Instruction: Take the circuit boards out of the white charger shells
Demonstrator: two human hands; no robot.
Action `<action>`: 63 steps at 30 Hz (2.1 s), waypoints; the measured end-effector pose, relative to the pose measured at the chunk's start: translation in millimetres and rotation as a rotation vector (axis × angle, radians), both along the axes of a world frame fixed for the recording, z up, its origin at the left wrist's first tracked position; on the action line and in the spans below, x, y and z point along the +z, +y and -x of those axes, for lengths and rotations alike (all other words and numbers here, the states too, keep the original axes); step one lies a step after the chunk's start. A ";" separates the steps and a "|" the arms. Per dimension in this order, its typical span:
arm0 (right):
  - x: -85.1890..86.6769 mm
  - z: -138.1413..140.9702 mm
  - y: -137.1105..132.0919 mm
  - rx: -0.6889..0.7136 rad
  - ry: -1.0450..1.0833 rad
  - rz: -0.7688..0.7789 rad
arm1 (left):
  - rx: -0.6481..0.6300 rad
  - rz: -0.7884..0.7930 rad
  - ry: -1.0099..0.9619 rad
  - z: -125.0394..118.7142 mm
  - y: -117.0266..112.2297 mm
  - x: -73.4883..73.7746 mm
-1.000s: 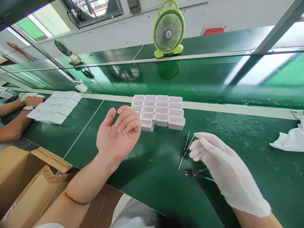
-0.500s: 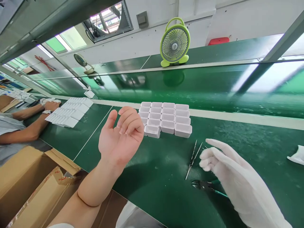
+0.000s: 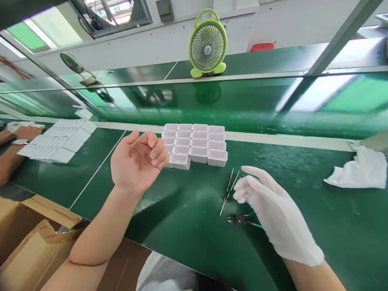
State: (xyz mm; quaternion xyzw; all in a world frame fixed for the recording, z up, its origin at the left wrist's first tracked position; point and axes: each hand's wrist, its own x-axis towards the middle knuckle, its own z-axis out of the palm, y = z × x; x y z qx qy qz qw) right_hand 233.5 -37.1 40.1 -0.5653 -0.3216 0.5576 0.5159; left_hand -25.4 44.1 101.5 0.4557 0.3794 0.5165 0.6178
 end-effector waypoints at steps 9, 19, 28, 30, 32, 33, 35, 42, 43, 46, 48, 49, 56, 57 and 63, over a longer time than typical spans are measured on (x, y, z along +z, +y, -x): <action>-5.2 -0.1 3.0 0.072 0.141 0.064 | -0.015 -0.655 1.214 18.9 35.5 -65.0; -12.1 -0.7 3.3 0.145 0.141 -0.036 | -0.604 -0.567 1.667 19.7 80.0 -38.6; -20.1 -1.4 8.5 0.223 0.209 -0.088 | -0.771 -0.475 1.644 12.5 104.5 -23.5; -22.2 -2.1 10.8 0.223 0.228 -0.095 | -0.787 -0.469 1.629 11.8 112.5 -20.0; -24.3 -2.4 12.8 0.225 0.238 -0.095 | -0.784 -0.476 1.626 11.3 119.3 -17.0; -25.3 -2.4 13.5 0.226 0.244 -0.097 | -0.784 -0.474 1.625 11.2 121.7 -15.7; -27.3 -2.3 14.5 0.231 0.259 -0.105 | -0.774 -0.468 1.632 10.4 124.3 -14.2; -34.5 -3.7 15.6 0.256 0.287 -0.136 | -0.701 -0.511 1.715 2.6 115.2 -21.4; -35.5 -4.1 15.7 0.261 0.292 -0.141 | -0.696 -0.519 1.720 2.0 112.8 -22.2; -38.3 -5.2 16.1 0.274 0.310 -0.156 | -0.698 -0.529 1.732 1.9 103.8 -22.5; -39.6 -5.2 16.4 0.281 0.312 -0.161 | -0.715 -0.530 1.732 3.3 96.7 -21.6; -39.8 -5.0 16.6 0.284 0.309 -0.160 | -0.726 -0.530 1.728 4.4 93.3 -20.9; -36.0 -1.6 17.9 0.270 0.246 -0.127 | -0.692 -0.589 1.660 4.7 89.8 -7.6; -35.4 -1.2 17.9 0.267 0.238 -0.123 | -0.649 -0.611 1.652 0.9 92.6 -6.2; -33.0 0.1 16.6 0.262 0.227 -0.117 | -0.615 -0.710 1.634 -30.0 115.2 -20.3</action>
